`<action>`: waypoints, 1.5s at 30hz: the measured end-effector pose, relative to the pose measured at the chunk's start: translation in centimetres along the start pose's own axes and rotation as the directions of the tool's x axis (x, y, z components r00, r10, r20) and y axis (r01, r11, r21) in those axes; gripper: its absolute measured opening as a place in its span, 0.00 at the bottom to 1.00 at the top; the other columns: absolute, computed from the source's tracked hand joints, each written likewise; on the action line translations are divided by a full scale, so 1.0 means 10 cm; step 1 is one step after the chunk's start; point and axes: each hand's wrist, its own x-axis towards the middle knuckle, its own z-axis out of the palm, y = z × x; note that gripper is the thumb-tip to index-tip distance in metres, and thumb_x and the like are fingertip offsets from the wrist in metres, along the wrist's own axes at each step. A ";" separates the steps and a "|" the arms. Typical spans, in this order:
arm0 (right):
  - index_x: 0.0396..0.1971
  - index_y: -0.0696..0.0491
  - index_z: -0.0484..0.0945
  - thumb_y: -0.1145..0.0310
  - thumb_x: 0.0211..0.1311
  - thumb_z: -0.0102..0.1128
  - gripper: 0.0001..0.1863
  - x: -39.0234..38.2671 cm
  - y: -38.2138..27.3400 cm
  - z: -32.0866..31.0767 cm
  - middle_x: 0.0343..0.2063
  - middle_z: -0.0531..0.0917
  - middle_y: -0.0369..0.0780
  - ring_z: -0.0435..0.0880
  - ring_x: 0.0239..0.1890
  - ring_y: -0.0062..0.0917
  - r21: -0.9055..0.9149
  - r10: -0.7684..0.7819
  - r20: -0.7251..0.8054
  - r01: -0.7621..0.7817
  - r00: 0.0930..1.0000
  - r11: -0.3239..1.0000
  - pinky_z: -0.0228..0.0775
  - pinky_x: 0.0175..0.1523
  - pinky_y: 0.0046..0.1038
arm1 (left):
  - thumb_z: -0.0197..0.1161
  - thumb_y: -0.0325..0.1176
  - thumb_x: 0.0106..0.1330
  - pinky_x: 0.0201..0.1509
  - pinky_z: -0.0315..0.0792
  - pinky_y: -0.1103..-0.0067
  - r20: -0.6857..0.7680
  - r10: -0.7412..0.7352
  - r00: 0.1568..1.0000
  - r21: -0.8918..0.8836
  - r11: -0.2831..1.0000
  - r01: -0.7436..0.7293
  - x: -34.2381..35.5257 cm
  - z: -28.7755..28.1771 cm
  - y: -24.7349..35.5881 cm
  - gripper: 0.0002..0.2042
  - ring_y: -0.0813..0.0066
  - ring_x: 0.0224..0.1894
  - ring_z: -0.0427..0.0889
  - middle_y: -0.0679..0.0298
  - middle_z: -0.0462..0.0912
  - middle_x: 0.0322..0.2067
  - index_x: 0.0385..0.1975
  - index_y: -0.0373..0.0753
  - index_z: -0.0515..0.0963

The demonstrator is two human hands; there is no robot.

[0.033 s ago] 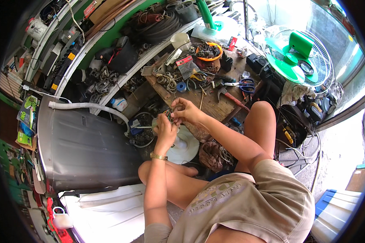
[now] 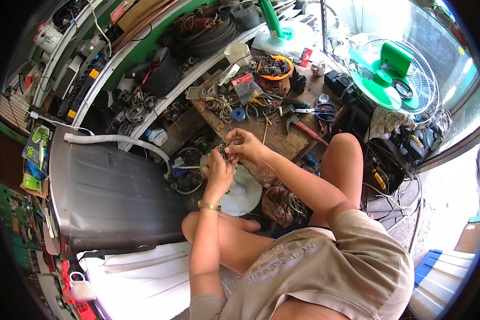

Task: The person sits on the floor in a cluttered workshop and repairs a white ceiling fan motor. They strip the ends of several wires, twist them together, and use a screwdriver to tighten the terminal screws on the motor housing.

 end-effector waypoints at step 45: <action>0.56 0.55 0.67 0.86 0.49 0.63 0.32 0.03 0.08 -0.06 0.26 0.79 0.38 0.78 0.32 0.18 -0.633 -0.370 0.248 0.439 0.895 0.638 0.72 0.41 0.25 | 0.49 0.30 0.71 0.61 0.53 0.56 0.113 -0.026 0.993 0.324 0.946 -0.013 0.09 -0.16 0.04 0.14 0.53 0.53 0.71 0.51 0.75 0.45 0.54 0.35 0.63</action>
